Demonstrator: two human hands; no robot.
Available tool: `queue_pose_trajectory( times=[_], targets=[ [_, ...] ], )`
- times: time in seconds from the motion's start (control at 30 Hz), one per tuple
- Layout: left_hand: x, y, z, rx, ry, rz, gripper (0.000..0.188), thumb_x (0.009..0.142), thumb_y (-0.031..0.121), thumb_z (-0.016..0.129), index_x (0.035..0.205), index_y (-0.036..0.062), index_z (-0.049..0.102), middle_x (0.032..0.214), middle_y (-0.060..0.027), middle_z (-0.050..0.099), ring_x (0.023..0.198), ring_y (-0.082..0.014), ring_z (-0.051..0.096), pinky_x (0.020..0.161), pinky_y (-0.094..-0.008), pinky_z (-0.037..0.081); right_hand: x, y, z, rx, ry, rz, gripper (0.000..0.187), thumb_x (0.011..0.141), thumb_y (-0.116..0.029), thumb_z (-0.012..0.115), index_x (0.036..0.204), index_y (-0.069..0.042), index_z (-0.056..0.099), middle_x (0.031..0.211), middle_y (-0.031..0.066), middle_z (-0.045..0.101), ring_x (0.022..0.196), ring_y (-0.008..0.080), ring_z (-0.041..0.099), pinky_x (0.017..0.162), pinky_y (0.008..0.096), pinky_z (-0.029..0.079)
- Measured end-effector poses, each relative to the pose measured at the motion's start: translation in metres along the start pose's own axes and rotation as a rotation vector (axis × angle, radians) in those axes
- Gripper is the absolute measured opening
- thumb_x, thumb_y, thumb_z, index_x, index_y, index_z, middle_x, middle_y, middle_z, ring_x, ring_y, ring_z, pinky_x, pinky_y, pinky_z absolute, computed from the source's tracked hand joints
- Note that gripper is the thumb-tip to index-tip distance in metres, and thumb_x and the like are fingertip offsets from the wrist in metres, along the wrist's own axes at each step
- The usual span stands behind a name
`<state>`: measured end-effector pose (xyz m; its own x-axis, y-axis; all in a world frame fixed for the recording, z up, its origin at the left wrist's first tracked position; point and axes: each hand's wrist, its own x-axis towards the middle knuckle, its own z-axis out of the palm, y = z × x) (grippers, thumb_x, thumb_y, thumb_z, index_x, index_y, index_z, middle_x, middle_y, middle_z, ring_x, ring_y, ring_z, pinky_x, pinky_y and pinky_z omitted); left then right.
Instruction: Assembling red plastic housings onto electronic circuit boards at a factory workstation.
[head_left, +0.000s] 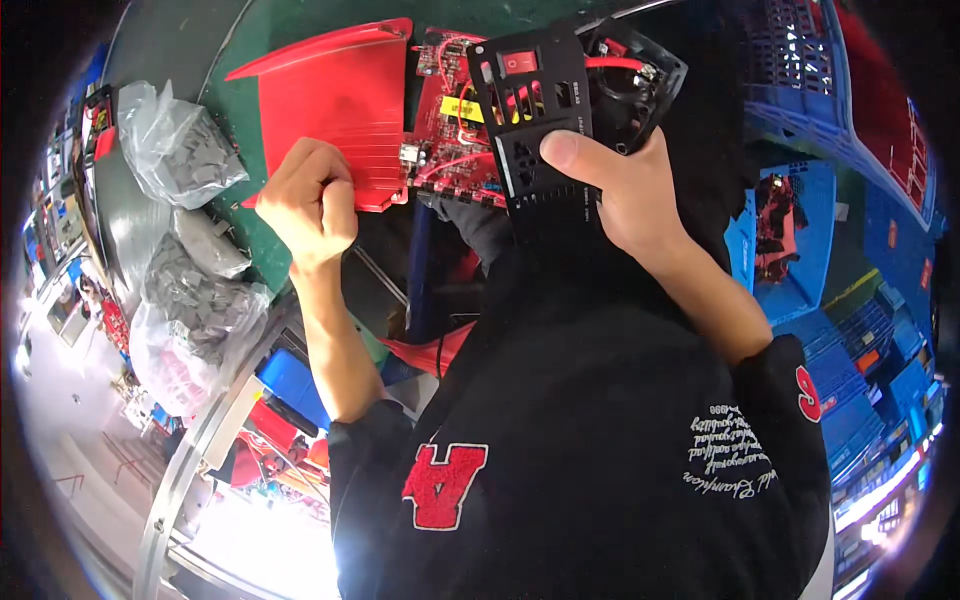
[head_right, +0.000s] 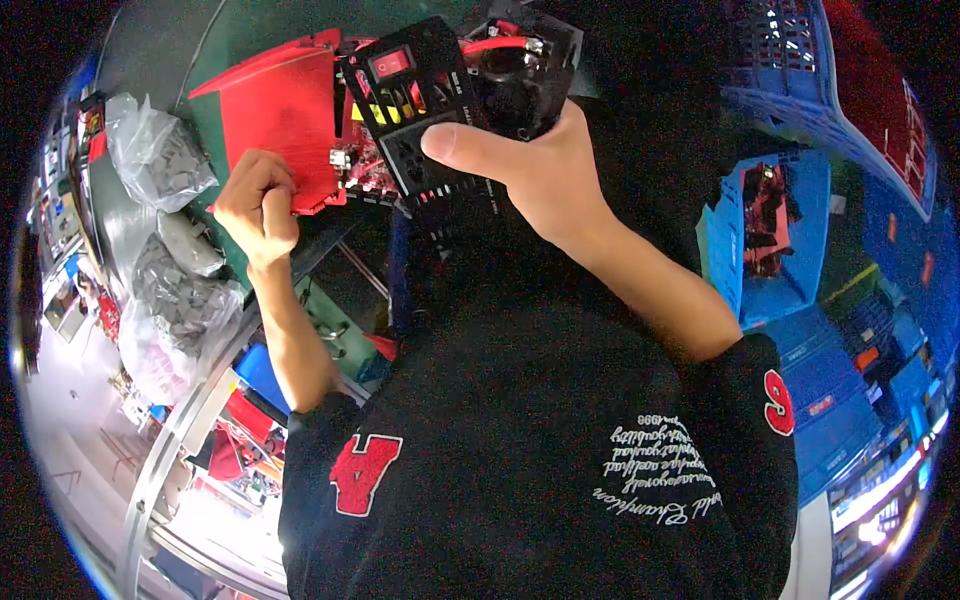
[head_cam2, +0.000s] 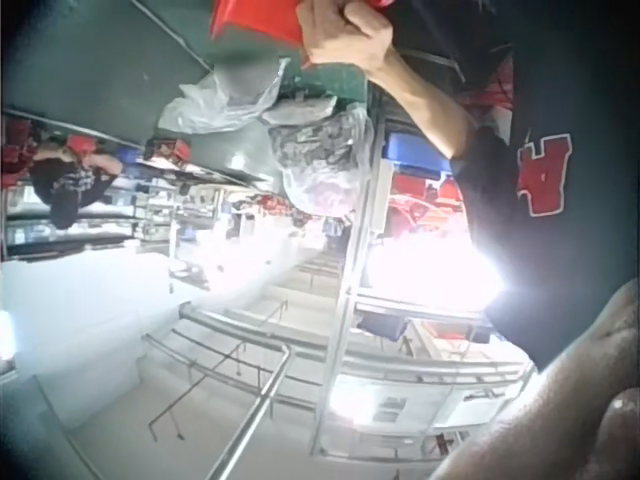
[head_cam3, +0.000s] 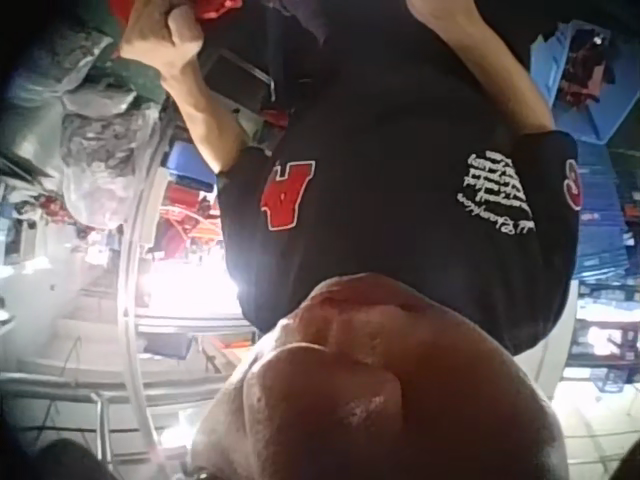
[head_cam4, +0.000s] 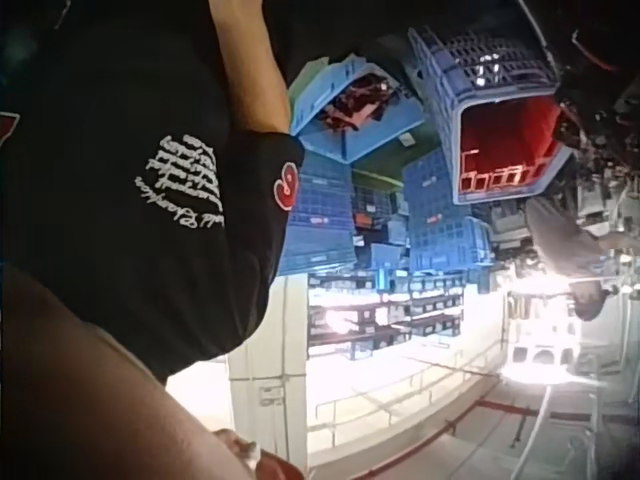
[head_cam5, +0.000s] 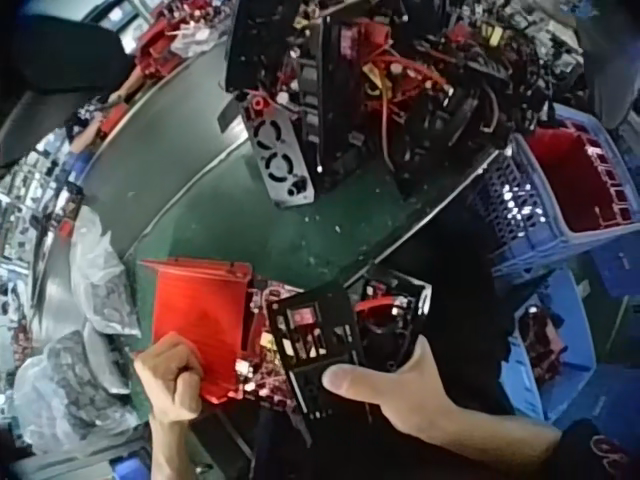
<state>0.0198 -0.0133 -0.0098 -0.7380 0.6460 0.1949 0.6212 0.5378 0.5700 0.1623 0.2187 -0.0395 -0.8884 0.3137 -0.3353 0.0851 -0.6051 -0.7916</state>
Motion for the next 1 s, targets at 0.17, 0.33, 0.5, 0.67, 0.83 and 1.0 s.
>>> queue_pose_trajectory(
  times=[0.17,0.33,0.5,0.67,0.83,1.0],
  targets=[
    [-0.001,-0.001,0.003,-0.006,0.006,0.011,0.01,0.064,0.003,0.046,0.059,-0.0038,0.051,0.062,-0.0134,0.053,0.056,-0.0203,0.052,0.053,-0.028,0.04,-0.001,0.0,0.002,0.015,0.008,-0.001,0.033,0.075,-0.01,0.079,0.104,-0.003,0.065,0.093,0.0035,0.069,0.081,0.0106,0.065,0.075,0.0275,0.053],
    [-0.003,-0.002,0.001,0.003,0.01,0.009,0.01,0.064,0.003,0.046,0.059,-0.0041,0.051,0.062,-0.0136,0.053,0.056,-0.0205,0.052,0.054,-0.0281,0.041,-0.001,0.001,-0.004,-0.025,-0.01,0.048,0.034,0.076,-0.012,0.079,0.105,-0.004,0.065,0.095,0.003,0.069,0.082,0.0111,0.065,0.076,0.0276,0.053],
    [-0.001,0.0,0.003,0.003,0.026,-0.001,0.009,0.064,0.002,0.045,0.06,-0.0042,0.051,0.062,-0.0132,0.053,0.055,-0.0205,0.052,0.052,-0.0281,0.04,0.0,0.001,0.0,0.022,0.04,0.028,0.029,0.076,-0.015,0.079,0.101,-0.005,0.068,0.091,0.0018,0.069,0.081,0.0104,0.064,0.077,0.0275,0.052],
    [0.001,0.0,0.001,0.029,0.015,0.016,0.01,0.065,0.003,0.045,0.059,-0.0038,0.05,0.061,-0.0131,0.052,0.054,-0.0208,0.051,0.051,-0.029,0.039,0.008,-0.009,0.005,-0.049,-0.013,0.035,0.032,0.076,-0.015,0.08,0.103,-0.004,0.067,0.092,0.0017,0.068,0.081,0.0103,0.063,0.077,0.027,0.052],
    [0.003,0.005,-0.002,0.09,-0.014,0.018,0.011,0.065,0.006,0.046,0.057,-0.0019,0.047,0.059,-0.0131,0.049,0.051,-0.0231,0.05,0.049,-0.0311,0.039,0.013,-0.013,0.01,-0.093,-0.021,0.053,0.038,0.075,-0.013,0.081,0.107,-0.003,0.065,0.091,0.0014,0.068,0.08,0.0078,0.062,0.075,0.025,0.051],
    [-0.001,0.001,0.002,0.067,-0.02,0.019,0.011,0.065,0.007,0.046,0.057,-0.0017,0.046,0.057,-0.0125,0.049,0.049,-0.0226,0.048,0.048,-0.0307,0.037,0.013,-0.016,0.008,-0.108,-0.018,0.065,0.041,0.074,-0.012,0.081,0.11,-0.002,0.064,0.092,0.0016,0.069,0.081,0.0081,0.062,0.075,0.0253,0.051]
  ],
)
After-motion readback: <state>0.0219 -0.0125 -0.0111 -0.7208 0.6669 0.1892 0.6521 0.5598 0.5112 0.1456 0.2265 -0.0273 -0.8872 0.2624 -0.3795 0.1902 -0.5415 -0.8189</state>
